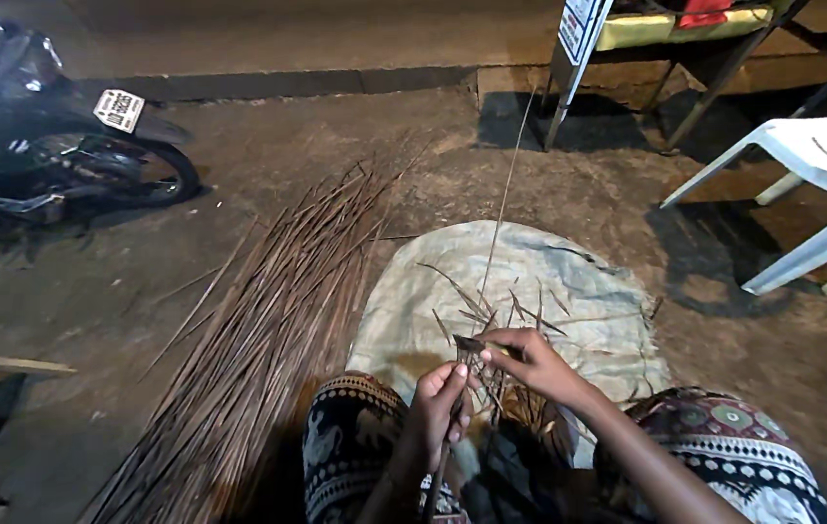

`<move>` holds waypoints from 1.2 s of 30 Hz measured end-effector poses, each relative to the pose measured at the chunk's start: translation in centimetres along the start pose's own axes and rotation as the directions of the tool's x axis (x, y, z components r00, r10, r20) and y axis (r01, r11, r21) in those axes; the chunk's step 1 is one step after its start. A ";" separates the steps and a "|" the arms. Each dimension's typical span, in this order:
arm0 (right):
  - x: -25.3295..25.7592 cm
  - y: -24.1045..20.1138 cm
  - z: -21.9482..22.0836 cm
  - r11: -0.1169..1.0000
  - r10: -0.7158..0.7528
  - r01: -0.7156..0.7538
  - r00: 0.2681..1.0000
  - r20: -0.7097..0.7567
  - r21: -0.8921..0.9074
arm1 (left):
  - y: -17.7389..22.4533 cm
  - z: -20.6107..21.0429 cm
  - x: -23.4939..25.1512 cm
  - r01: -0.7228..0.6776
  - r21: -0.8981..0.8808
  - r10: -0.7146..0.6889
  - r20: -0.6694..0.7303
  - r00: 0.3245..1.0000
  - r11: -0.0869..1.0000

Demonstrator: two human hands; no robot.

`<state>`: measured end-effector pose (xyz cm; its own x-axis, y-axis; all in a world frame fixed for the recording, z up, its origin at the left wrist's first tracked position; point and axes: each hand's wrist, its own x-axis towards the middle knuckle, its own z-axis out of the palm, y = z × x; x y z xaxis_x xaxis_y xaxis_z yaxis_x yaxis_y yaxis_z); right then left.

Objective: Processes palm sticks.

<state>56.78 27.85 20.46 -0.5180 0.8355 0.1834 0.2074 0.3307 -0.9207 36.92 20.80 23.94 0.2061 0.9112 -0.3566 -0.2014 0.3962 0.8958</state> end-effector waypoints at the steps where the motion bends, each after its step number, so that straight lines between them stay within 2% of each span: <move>1: 0.1 0.3 0.1 1.000 0.002 -0.002 1.000 -0.018 -0.005 | 0.0 0.0 0.0 0.006 -0.001 -0.006 0.004 1.000 1.000; 5: 0.6 1.2 -0.7 0.999 0.047 -0.046 0.990 -0.135 0.010 | 0.1 0.3 0.1 0.034 0.010 -0.034 0.022 0.999 0.999; 9: 1.2 2.0 -2.9 0.984 0.099 -0.054 0.957 -0.272 0.168 | -0.5 0.3 0.0 0.052 0.000 -0.051 0.104 0.993 0.999; 14: 0.5 1.5 -3.2 0.982 0.098 -0.066 0.980 -0.176 0.176 | -0.6 0.4 0.1 0.044 0.010 -0.045 0.107 0.993 0.999; 18: 1.2 1.8 -4.3 0.968 0.121 -0.047 0.947 -0.297 0.246 | -0.6 0.6 -0.2 0.050 0.053 -0.056 0.126 0.990 0.997; 22: 1.0 1.6 -5.7 0.951 0.133 -0.038 0.947 -0.293 0.307 | -0.5 1.0 -0.5 0.052 0.088 -0.064 0.136 0.989 0.995; 30: 0.8 1.6 -6.0 0.949 0.072 0.048 0.929 -0.362 0.311 | 0.2 2.5 -1.8 -0.005 0.352 -0.008 0.034 0.999 0.936; 36: 0.9 1.7 -6.7 0.940 0.070 0.091 0.892 -0.446 0.330 | 0.3 2.5 -2.1 -0.014 0.384 -0.008 0.055 0.998 0.923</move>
<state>62.26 32.10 21.34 -0.0776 0.9645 0.2525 -0.1261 0.2418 -0.9621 38.82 18.69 25.68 0.2604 0.9004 -0.3485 0.1787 0.3097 0.9339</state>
